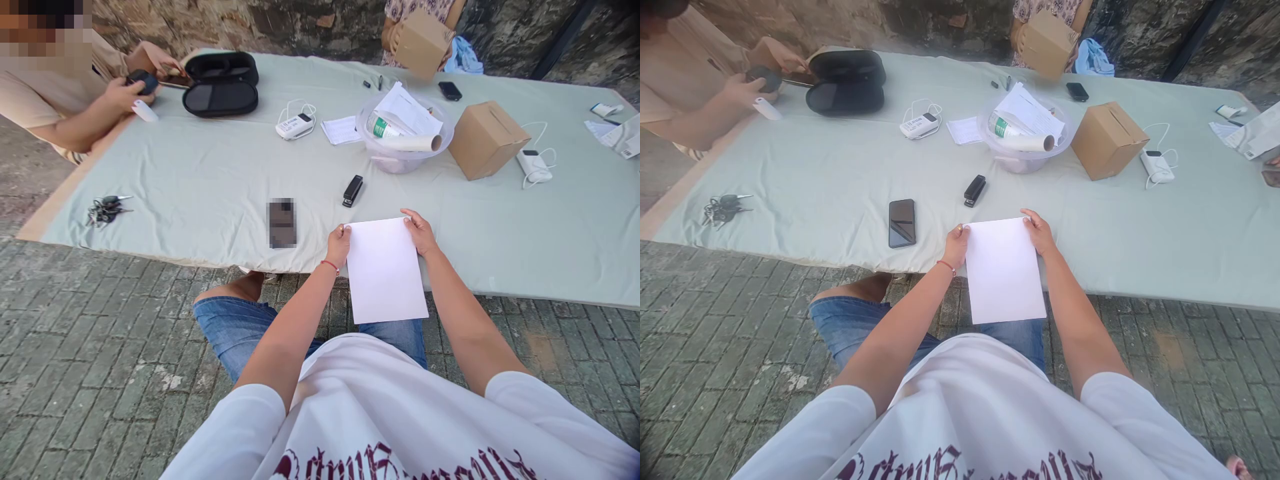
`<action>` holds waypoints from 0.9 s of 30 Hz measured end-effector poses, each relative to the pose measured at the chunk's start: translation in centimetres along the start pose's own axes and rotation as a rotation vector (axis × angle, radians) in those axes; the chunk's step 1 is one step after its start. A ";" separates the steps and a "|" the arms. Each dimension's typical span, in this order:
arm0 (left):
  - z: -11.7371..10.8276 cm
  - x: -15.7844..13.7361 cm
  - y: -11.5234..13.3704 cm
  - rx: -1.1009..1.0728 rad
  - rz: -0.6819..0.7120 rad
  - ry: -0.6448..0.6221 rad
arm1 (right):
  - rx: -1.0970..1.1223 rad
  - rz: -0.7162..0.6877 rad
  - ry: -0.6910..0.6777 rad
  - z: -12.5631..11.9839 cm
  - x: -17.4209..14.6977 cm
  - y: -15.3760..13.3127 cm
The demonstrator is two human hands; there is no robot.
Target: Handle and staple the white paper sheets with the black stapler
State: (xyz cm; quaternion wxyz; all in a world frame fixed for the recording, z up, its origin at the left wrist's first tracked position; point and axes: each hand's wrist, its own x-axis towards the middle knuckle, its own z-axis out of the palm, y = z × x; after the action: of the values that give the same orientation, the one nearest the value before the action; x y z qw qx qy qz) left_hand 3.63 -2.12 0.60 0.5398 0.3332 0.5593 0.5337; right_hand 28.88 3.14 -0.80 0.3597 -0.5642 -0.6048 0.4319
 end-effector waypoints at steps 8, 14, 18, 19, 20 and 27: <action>0.0 0.1 -0.2 0.055 0.018 0.026 | 0.091 0.028 0.075 0.1 0.2 0.1; 0.1 0.0 -0.1 0.038 0.016 0.019 | 0.102 0.035 0.037 0.1 0.2 -0.5; 0.0 0.3 -0.4 0.066 0.004 0.024 | 0.075 0.061 0.016 0.1 0.9 -0.9; 0.0 0.4 -0.5 0.069 0.000 0.031 | 0.051 0.058 0.004 0.1 1.1 -1.0; -0.1 0.5 -0.7 0.069 -0.003 0.037 | 0.023 0.051 -0.011 0.2 1.2 -1.2; -0.3 0.7 -1.1 0.028 0.011 0.048 | -0.200 -0.121 -0.130 0.0 2.3 -3.2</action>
State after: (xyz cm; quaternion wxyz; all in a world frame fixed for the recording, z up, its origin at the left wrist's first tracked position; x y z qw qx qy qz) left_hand 3.48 -1.78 -0.64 0.5184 0.3311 0.5776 0.5367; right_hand 27.48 5.49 2.08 0.2871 -0.5303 -0.6999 0.3827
